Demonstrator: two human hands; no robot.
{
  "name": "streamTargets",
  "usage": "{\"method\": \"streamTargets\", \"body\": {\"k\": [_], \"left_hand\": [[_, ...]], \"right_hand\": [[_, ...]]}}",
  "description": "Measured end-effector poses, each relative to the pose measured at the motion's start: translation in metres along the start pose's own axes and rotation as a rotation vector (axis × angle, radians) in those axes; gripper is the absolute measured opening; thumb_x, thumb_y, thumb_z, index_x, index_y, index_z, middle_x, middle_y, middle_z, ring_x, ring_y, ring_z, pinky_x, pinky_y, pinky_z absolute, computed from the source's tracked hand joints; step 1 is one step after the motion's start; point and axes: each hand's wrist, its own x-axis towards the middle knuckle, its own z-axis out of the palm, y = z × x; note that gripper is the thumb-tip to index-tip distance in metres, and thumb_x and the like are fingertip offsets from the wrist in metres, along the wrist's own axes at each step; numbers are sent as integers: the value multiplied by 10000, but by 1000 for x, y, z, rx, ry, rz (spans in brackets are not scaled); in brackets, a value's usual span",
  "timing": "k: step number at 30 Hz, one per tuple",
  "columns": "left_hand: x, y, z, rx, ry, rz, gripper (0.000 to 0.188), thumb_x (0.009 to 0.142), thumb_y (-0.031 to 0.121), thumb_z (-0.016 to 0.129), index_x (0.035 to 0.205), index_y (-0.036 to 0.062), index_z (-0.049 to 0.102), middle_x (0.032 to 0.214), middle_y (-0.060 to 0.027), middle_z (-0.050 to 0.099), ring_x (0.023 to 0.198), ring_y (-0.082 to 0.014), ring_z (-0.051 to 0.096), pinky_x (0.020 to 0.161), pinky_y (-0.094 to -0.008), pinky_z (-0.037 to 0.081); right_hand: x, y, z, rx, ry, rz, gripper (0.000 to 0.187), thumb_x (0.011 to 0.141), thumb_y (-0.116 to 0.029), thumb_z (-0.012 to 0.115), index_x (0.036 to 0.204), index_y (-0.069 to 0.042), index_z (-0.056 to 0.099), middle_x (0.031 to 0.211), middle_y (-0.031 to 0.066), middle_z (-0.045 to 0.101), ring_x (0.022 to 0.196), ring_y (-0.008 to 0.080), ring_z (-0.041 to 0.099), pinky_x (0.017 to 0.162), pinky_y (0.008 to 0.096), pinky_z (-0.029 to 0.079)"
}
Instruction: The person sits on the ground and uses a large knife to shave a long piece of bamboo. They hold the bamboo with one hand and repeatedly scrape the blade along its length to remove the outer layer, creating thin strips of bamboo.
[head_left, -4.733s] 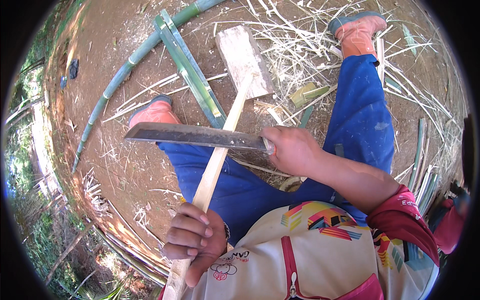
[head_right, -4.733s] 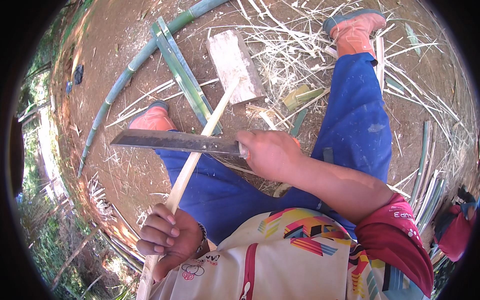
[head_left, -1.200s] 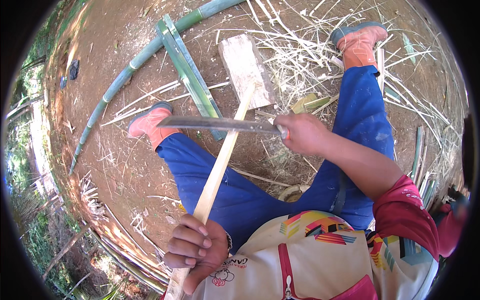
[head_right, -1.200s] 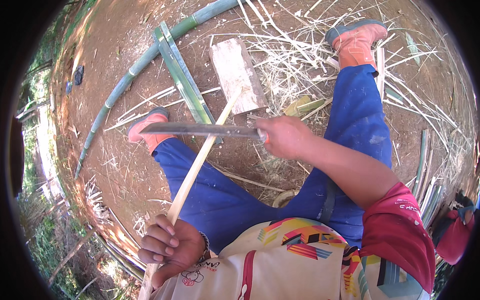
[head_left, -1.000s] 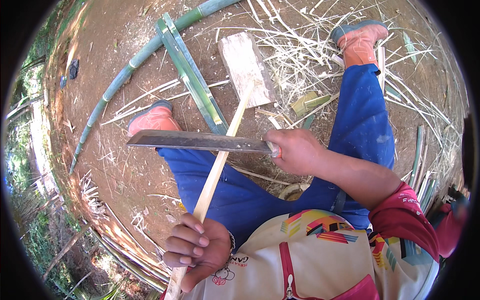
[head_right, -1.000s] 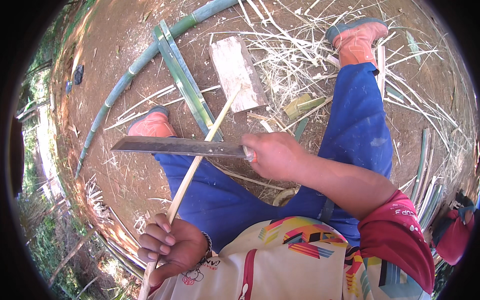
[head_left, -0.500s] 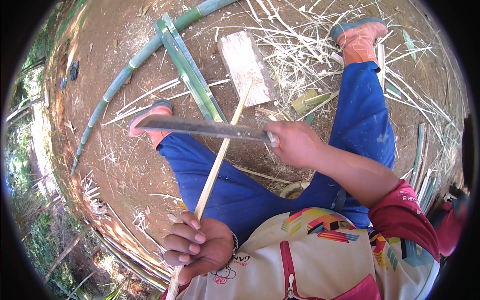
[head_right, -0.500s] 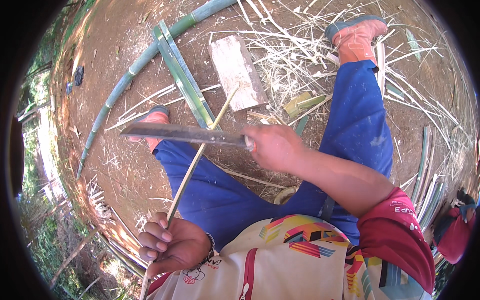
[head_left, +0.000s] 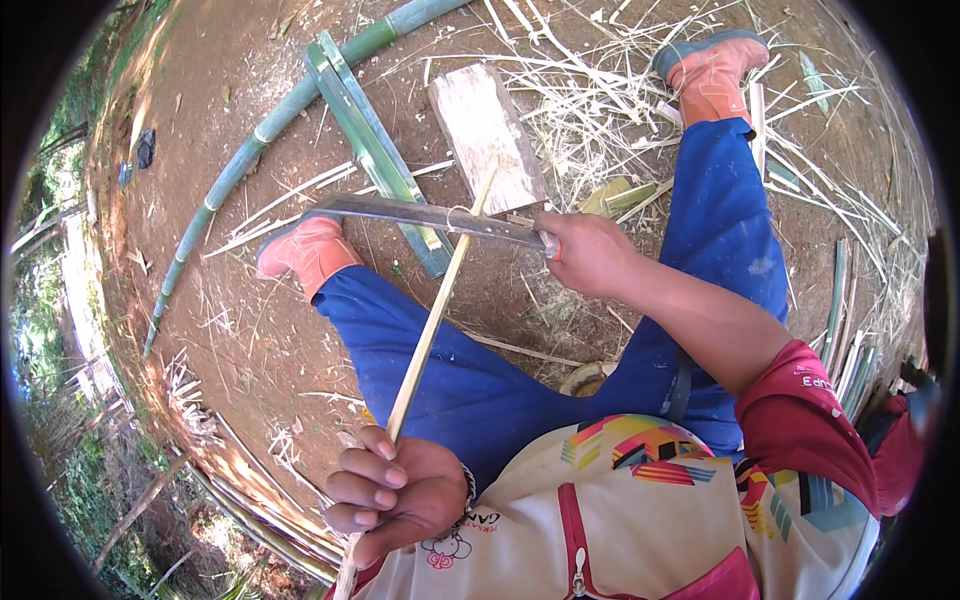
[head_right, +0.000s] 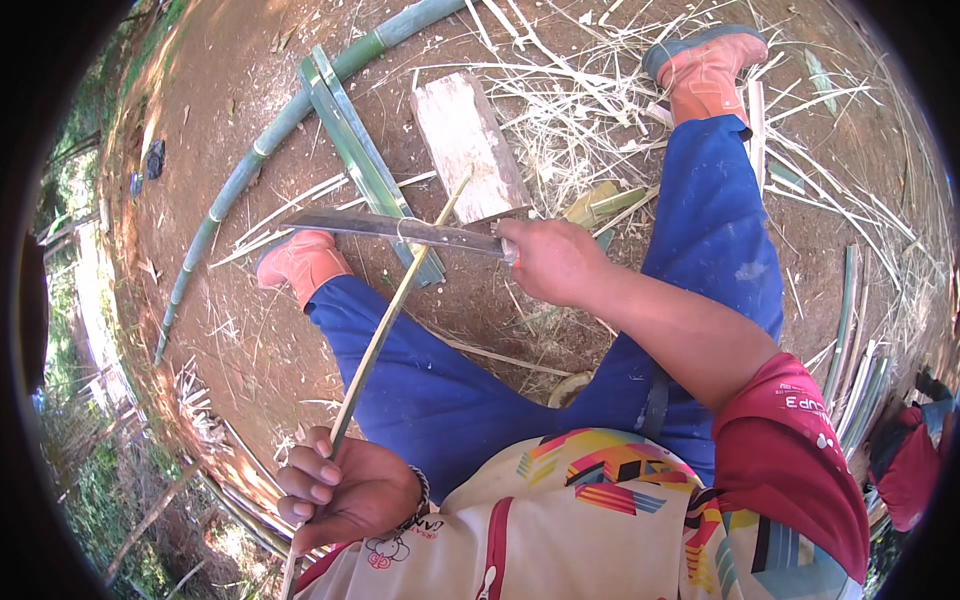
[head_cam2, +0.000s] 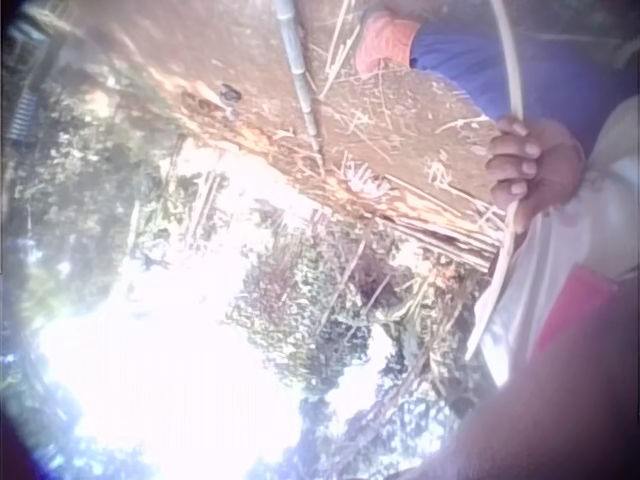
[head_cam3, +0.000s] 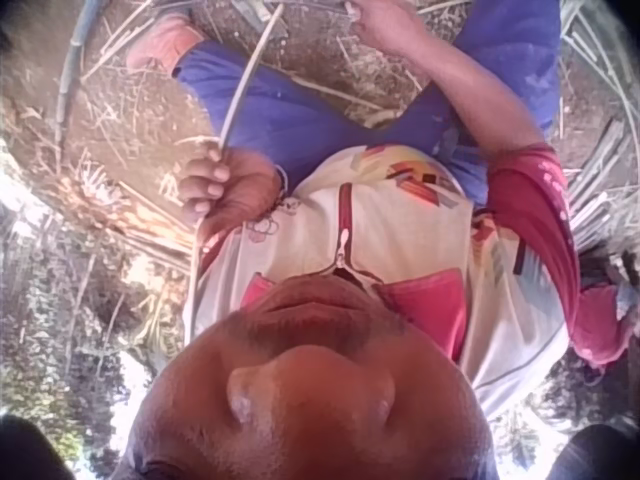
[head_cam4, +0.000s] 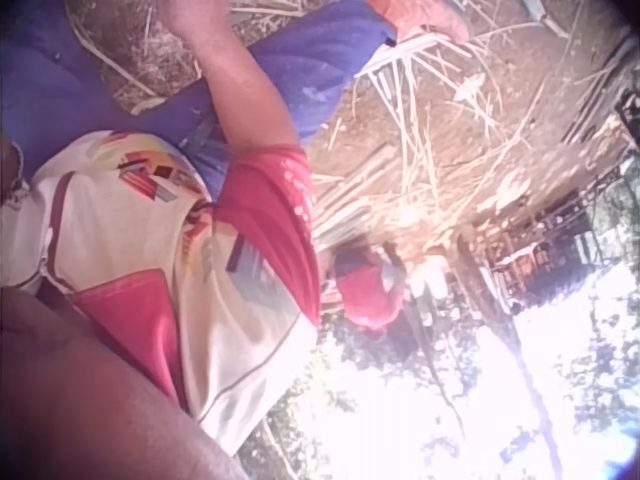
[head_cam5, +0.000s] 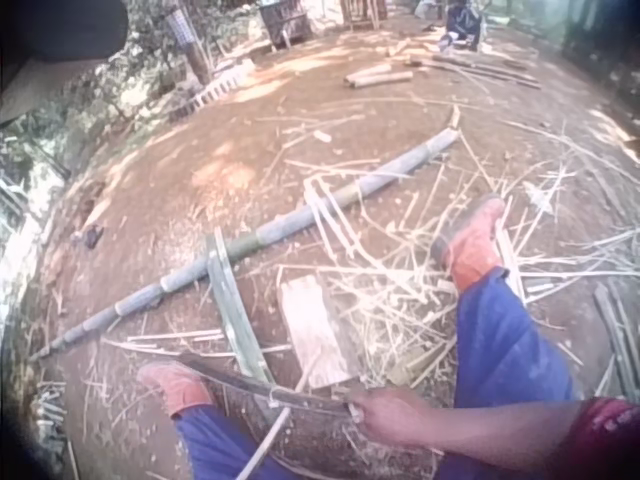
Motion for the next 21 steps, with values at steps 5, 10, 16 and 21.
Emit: {"method": "streamTargets", "body": {"k": [5, 10, 16, 21], "left_hand": [[-2, -1, -2, -2, 0, 13, 414, 1042, 522, 443, 952, 123, 508, 794, 12, 422, 697, -136, 460, 756, -347, 403], [0, 1, -5, -7, -21, 3, 415, 1036, 526, 457, 947, 125, 512, 787, 16, 419, 693, -135, 457, 742, -347, 396], [0, 3, -4, -58, -37, -50, 403, 1018, 491, 531, 977, 96, 602, 786, -6, 490, 744, -162, 499, 813, -357, 396], [1, 2, -4, -39, -15, -21, 408, 1023, 518, 500, 947, 118, 532, 775, 9, 445, 702, -146, 466, 765, -352, 394]], "right_hand": [[-12, -16, -4, -8, -28, -100, 215, 853, -120, 600, 1066, -101, 585, 886, 168, 677, 855, 368, 691, 749, 511, 546], [7, -2, -6, -12, -79, 19, 218, 864, -100, 586, 1081, -90, 588, 896, 171, 680, 878, 365, 693, 774, 507, 549], [15, 14, -7, -28, -34, 10, 312, 845, -110, 608, 1156, -90, 605, 917, 191, 686, 884, 372, 689, 789, 487, 549], [21, 10, -2, -59, -45, -53, 365, 833, -108, 621, 1198, -100, 604, 919, 186, 689, 889, 368, 690, 785, 487, 553]]}}
